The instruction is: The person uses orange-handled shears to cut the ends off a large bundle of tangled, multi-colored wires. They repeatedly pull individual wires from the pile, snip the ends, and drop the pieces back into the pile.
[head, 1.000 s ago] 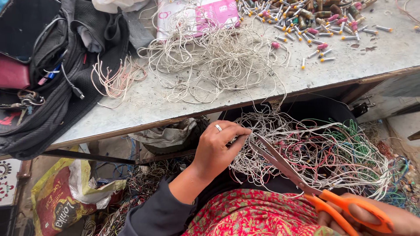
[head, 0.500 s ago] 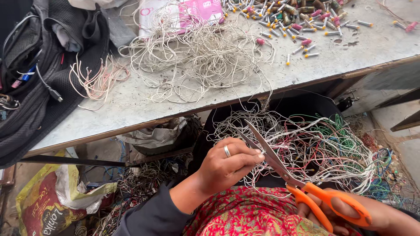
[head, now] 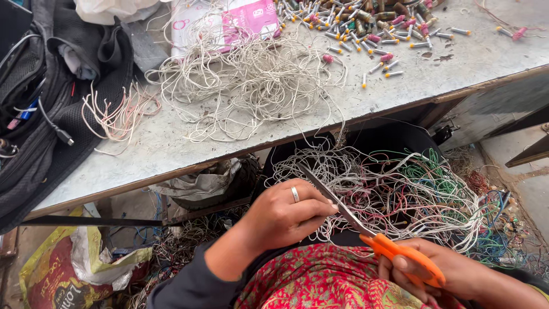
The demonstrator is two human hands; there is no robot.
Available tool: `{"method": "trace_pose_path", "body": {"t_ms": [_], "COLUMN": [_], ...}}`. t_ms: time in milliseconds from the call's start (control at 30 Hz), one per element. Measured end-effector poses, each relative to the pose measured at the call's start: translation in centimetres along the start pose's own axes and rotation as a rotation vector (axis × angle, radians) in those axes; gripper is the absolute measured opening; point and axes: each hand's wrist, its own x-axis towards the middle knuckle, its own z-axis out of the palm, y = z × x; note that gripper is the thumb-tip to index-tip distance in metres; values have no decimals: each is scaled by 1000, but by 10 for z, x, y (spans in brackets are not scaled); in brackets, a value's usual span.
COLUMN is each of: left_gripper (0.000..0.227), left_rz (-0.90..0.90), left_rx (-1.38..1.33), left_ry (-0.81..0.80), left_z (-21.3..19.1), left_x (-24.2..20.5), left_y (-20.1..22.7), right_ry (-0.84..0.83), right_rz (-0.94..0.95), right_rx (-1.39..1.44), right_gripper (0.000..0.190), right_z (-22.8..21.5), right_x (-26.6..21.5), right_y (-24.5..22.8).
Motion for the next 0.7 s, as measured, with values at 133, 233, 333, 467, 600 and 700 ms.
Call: {"method": "trace_pose_path", "body": {"t_ms": [133, 233, 333, 467, 600, 700], "left_gripper": [23, 36, 46, 29, 11, 26], "left_rz": [146, 320, 249, 157, -27, -1], "left_rx": [73, 244, 615, 169, -46, 21], "left_ry": [-64, 40, 259, 271, -186, -289], "left_z": [-25, -33, -36, -11, 56, 100], "left_x": [27, 73, 128, 130, 82, 60], "left_y": [5, 3, -13, -12, -20, -43], "right_ry": [69, 110, 184, 244, 261, 392], "right_rz": [7, -53, -60, -236, -547, -506], "right_rx": [59, 98, 124, 35, 137, 233], "right_gripper": [58, 58, 62, 69, 68, 67], "right_z": [5, 8, -1, -42, -83, -91], "right_x": [-16, -29, -48, -80, -95, -97], "right_y": [-16, -21, -16, -3, 30, 40]}}
